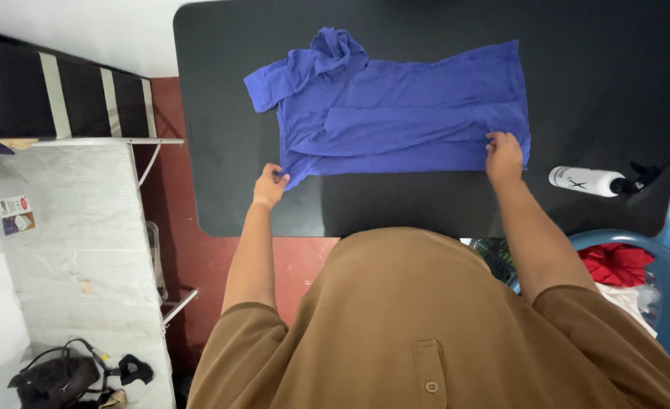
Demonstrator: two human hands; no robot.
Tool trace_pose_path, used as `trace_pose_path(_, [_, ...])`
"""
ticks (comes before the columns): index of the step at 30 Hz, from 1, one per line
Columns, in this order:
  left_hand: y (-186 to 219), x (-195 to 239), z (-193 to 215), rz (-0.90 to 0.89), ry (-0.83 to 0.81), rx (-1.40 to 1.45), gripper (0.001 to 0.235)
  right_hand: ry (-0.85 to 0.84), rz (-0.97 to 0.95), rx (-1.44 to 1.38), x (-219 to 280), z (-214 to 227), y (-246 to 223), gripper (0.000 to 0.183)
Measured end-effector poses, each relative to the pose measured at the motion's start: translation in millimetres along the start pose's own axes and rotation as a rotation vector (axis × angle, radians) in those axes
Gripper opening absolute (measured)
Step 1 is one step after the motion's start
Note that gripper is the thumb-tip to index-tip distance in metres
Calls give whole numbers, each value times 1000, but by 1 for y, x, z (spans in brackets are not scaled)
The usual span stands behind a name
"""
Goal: Fold a long-sleeved shirt on a table.
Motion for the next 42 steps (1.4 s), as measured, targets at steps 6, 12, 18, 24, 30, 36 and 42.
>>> trace_pose_path(6, [14, 11, 35, 51, 92, -348, 15, 3, -29, 249, -1, 36, -15, 28])
trace_pose_path(12, [39, 32, 44, 57, 125, -261, 35, 0, -70, 265, -4, 17, 14, 13])
trace_pose_path(18, [27, 20, 31, -46, 183, -481, 9, 79, -49, 336, -11, 25, 36, 10])
trace_pose_path(24, [10, 6, 34, 48, 198, -356, 9, 158, 88, 419, 5, 80, 16, 10])
trace_pose_path(30, [15, -6, 13, 188, 111, -305, 11, -58, 12, 401, 35, 75, -3, 8])
trace_pose_path(36, [142, 38, 69, -241, 794, -452, 13, -141, -45, 277, -9, 80, -56, 30])
trace_pose_path(42, [160, -15, 24, -133, 368, -574, 24, -286, -149, 282, -51, 12, -11, 26])
Point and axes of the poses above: each hand's wrist, its own x-axis away from the middle knuckle, its own z-axis out of the back of the hand, y = z × x, the point moved 4 cm from there along -x, towards the middle knuckle, and after that the axes turned 12 degrees about -x, right-handed, at the moved point
